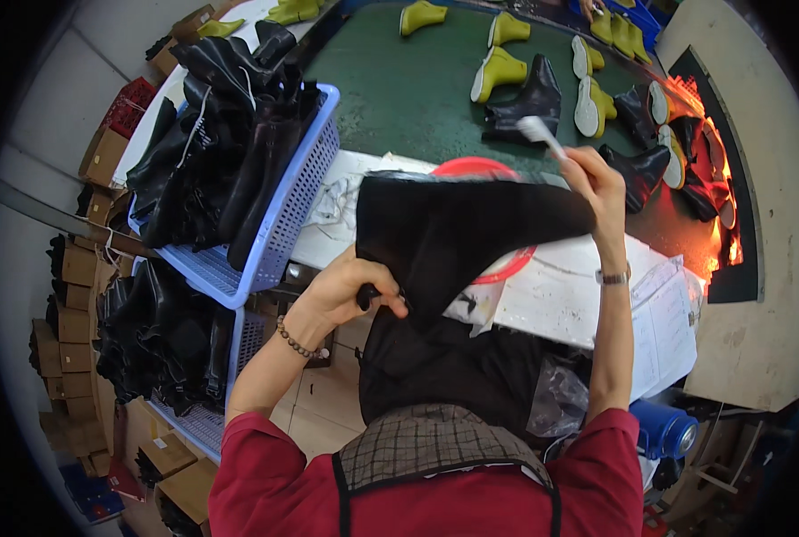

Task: The person retrieves black boots from a crate and moves to a workbench. Using a small brush, they apply a white adhesive substance to the inner sole and edges of the boots. The person handles several boots one by one, applying the glue and placing them on the table.

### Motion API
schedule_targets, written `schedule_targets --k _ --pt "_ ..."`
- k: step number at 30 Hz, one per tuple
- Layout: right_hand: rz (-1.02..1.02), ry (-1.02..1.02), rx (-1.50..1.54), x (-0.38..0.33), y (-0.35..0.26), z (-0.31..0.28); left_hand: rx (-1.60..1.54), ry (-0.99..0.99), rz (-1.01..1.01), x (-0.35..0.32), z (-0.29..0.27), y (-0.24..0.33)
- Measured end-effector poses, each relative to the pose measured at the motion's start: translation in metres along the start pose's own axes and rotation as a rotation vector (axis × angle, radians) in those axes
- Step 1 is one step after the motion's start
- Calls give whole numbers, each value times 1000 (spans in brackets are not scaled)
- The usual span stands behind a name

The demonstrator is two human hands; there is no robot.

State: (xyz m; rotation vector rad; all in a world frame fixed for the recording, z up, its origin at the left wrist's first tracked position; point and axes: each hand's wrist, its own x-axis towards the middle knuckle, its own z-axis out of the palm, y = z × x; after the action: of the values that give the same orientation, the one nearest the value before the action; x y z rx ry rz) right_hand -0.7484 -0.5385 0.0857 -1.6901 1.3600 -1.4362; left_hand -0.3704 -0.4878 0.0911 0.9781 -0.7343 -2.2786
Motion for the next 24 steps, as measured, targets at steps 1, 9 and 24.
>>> schedule_targets --k 1,9,24 --pt "115 94 -44 -7 16 -8 -83 33 48 4 2 7" --pt "383 430 255 -58 124 -8 -263 146 184 135 -1 78" --pt "475 522 293 -61 113 -13 -120 72 371 540 73 196"
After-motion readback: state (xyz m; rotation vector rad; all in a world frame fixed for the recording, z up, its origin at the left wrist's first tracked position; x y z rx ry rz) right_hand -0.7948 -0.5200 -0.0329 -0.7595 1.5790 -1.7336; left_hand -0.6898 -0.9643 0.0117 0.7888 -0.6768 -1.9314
